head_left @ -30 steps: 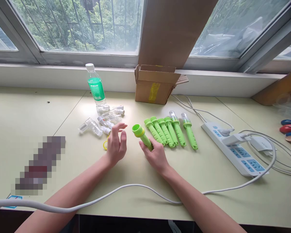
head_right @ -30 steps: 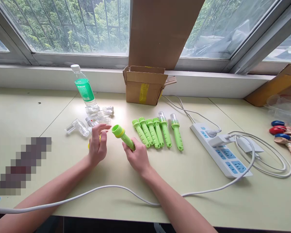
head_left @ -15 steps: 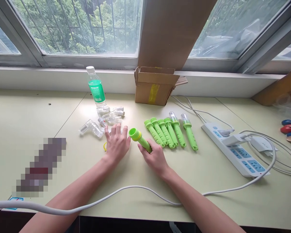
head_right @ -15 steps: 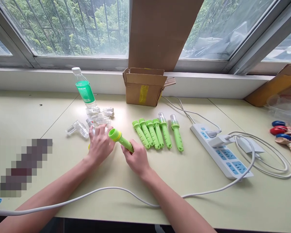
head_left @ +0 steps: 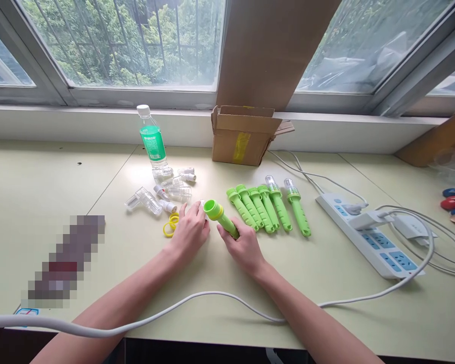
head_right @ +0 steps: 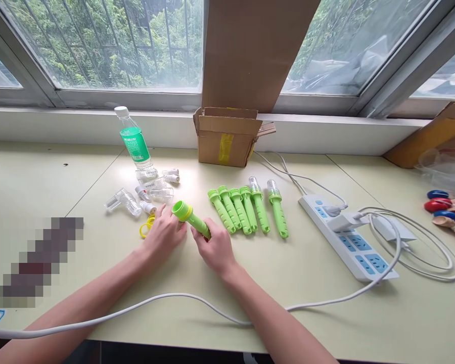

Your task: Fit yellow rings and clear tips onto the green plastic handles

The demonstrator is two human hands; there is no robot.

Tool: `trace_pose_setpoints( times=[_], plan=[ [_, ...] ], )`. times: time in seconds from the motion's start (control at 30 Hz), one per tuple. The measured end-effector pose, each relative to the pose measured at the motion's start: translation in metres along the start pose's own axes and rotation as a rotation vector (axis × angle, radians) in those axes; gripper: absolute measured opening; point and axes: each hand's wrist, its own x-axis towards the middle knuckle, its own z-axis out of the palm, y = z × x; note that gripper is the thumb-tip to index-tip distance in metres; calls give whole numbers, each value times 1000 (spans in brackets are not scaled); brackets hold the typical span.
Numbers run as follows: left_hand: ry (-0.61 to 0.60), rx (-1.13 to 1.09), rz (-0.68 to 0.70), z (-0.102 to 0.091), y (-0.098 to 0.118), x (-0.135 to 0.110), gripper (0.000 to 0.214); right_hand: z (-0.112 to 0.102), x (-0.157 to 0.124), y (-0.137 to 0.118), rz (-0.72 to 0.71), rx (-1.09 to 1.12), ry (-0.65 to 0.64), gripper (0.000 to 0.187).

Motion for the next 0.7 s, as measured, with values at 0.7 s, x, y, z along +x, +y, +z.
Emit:
trace_pose_setpoints(
  times=[0.7],
  plan=[
    [564,-411,-190,-23,-9,10,38,-3,2,1,13,-15,37,26]
  ],
)
